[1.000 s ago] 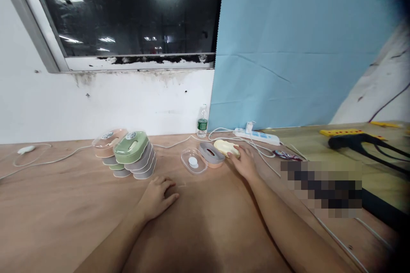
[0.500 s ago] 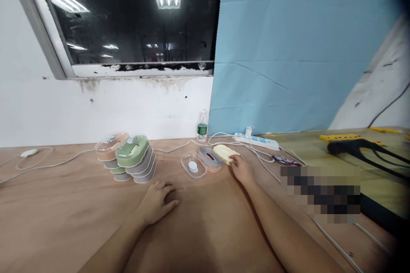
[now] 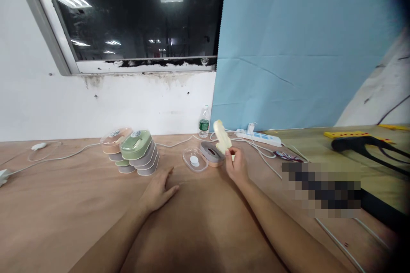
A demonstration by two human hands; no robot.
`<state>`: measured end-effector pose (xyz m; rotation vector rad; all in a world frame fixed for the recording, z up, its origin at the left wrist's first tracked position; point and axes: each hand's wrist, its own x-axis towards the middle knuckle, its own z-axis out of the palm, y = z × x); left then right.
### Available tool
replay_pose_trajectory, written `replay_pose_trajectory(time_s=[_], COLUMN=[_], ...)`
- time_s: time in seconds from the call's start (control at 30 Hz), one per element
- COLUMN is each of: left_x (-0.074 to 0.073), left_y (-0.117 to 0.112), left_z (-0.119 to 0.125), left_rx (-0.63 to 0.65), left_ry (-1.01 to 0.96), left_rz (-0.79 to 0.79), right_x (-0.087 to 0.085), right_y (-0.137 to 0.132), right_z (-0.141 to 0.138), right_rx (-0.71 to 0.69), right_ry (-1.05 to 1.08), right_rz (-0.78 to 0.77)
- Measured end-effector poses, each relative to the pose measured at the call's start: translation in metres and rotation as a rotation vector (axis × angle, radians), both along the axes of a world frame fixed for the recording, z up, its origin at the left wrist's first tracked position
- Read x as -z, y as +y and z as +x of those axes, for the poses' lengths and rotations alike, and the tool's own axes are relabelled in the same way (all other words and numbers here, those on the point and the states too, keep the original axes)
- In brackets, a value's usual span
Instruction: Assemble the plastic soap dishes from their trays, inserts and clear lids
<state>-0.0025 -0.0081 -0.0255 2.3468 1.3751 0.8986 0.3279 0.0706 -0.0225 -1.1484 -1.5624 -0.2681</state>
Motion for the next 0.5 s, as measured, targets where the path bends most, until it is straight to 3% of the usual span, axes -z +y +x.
replay_pose_trajectory(time_s=[0.13,0.23,0.3,0.5], left_x=[-0.001,-0.008,-0.013,-0.015], left_y=[-0.002,-0.006,-0.009,-0.01], left_z=[0.002,0.001,0.001,0.005], left_rx=[-0.087,-0.078,-0.068,-0.062], left_ry=[-0.193,-0.231,-0.206,-0.103], left_rz=[-0.035,0.022,0.042,-0.047], right_x=[-0.001,0.004,0.007,0.003], right_y=[-0.031,-0.046,-0.051,-0.04], right_z=[-0.049,-0.074,-0.08,-0.067], right_rx=[-0.348,-0.564,-0.598,-0.496], right_ry=[-0.166,-0.298,-0.298,-0.224], right_rz=[0.094,0.005,-0.077,-0.255])
